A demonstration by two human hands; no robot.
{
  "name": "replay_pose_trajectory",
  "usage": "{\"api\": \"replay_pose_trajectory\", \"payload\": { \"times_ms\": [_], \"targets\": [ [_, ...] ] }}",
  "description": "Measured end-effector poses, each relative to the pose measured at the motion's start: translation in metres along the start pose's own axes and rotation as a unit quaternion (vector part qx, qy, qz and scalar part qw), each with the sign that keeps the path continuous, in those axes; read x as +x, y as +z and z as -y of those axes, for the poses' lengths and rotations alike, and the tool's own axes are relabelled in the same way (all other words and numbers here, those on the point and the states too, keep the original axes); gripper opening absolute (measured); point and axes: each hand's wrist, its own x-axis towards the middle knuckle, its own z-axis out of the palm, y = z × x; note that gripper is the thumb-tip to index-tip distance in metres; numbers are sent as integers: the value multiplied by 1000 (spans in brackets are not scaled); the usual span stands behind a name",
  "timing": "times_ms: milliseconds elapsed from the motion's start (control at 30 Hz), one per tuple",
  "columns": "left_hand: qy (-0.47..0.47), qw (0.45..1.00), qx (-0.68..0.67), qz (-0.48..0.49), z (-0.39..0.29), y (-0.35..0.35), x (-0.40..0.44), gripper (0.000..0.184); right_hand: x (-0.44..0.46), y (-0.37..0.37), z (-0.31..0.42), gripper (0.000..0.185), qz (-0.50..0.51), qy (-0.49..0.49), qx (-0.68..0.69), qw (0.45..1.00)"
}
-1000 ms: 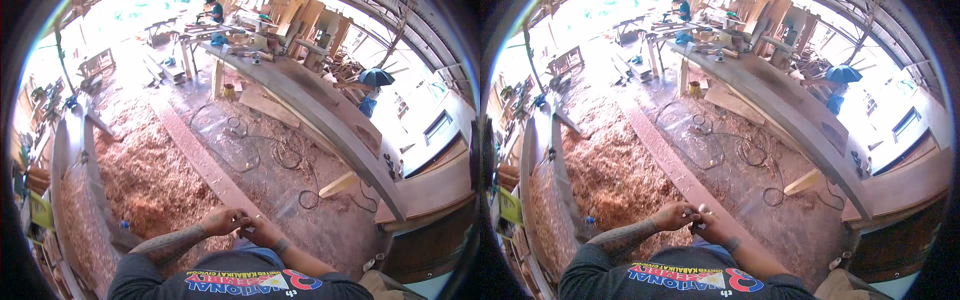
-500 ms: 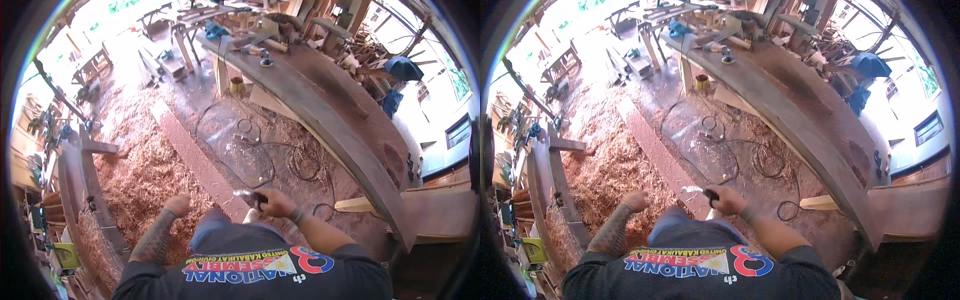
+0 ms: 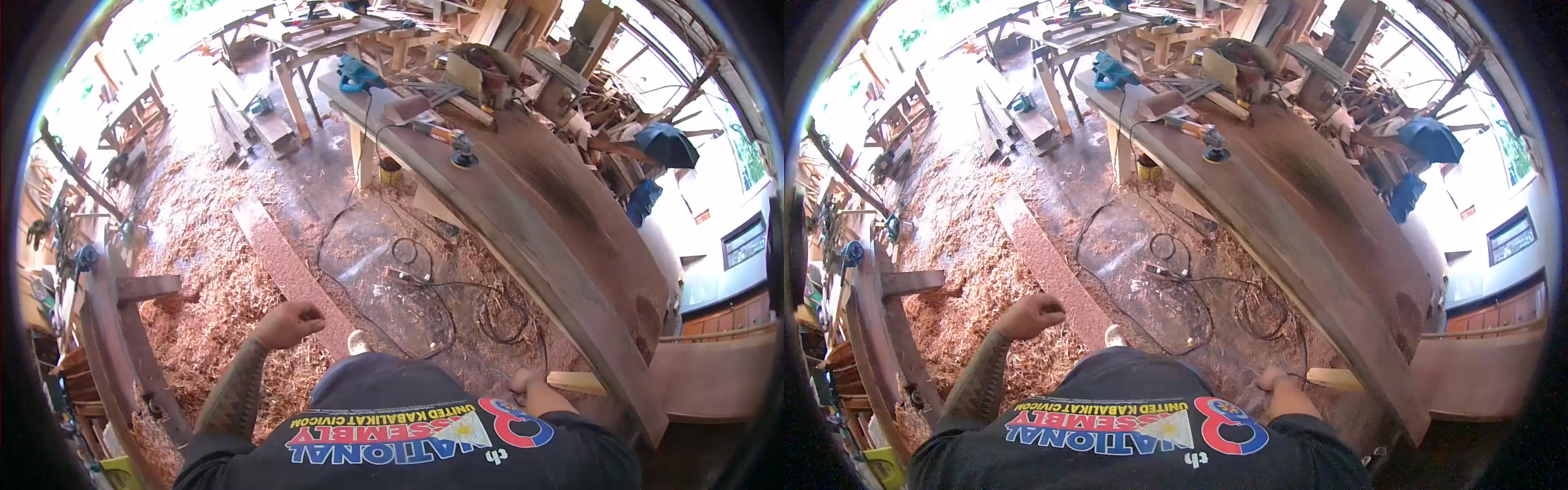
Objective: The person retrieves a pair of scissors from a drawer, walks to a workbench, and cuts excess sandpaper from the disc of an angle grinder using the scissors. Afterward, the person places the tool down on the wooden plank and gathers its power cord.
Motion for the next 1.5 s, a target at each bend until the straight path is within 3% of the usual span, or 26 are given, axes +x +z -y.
{"api": "replay_pose_trajectory", "payload": {
  "times_ms": [100, 167, 233, 267, 300, 333, 400, 433, 500, 567, 633, 667, 767, 800, 833, 867, 967, 1033, 1067, 1167, 1367, 1500],
  "targets": [
    [43, 991, -127, 17, -35, -70, 44, 23, 8, -56, 10, 52, 22, 29, 1, 999],
    [166, 970, -175, 36, -73, -100, 75, 25, 34, -87, 25, 42, -44, 33, 125, 991],
    [375, 904, -179, 100, -131, -122, 102, 25, 52, -132, 69, 39, -89, 15, 265, 960],
    [412, 842, -308, 163, -167, -126, 101, 24, 70, -152, 89, 40, -112, -6, 316, 942],
    [438, 758, -430, 218, -203, -122, 106, 24, 78, -181, 115, 40, -147, -47, 273, 950],
    [542, 605, -512, 280, -237, -103, 133, 23, 81, -209, 141, 40, -181, -85, 231, 952],
    [592, 425, -601, 328, -267, -94, 167, 27, 107, -249, 174, 43, -162, -170, 273, 933],
    [564, 426, -627, 326, -274, -95, 171, 33, 125, -253, 182, 44, -151, -201, 315, 915],
    [570, 484, -550, 372, -272, -97, 219, 48, 164, -284, 187, 45, -161, -252, 349, 888],
    [613, 570, -326, 440, -250, -98, 303, 65, 171, -336, 194, 47, -205, -278, 297, 890],
    [480, 671, -159, 543, -256, -87, 336, 85, 183, -377, 182, 49, -257, -260, 264, 893],
    [385, 705, -201, 560, -251, -76, 338, 88, 186, -384, 175, 51, -269, -236, 278, 891],
    [400, 632, -169, 642, -271, -124, 398, 86, 182, -437, 156, 49, -263, -193, 381, 865],
    [398, 618, -197, 648, -271, -149, 421, 81, 187, -445, 150, 48, -277, -204, 411, 844],
    [396, 564, -279, 669, -268, -160, 447, 74, 182, -461, 151, 48, -290, -214, 442, 822],
    [404, 572, -337, 629, -267, -170, 465, 67, 174, -478, 150, 38, -313, -213, 458, 804],
    [440, 582, -486, 481, -308, -173, 483, 52, 196, -500, 150, 28, -326, -156, 609, 706],
    [440, 561, -550, 435, -342, -186, 484, 40, 211, -513, 153, 30, -284, -144, 737, 596],
    [431, 538, -574, 441, -354, -199, 487, 32, 217, -520, 158, 31, -263, -137, 791, 535],
    [437, 487, -571, 497, -364, -229, 531, 31, 221, -556, 185, 31, -265, -92, 840, 463],
    [425, 405, -565, 580, -362, -277, 613, 29, 249, -595, 217, 33, -293, -17, 831, 472],
    [424, 380, -556, 606, -369, -299, 657, 27, 265, -612, 227, 36, -330, 16, 812, 481]
  ]
}}
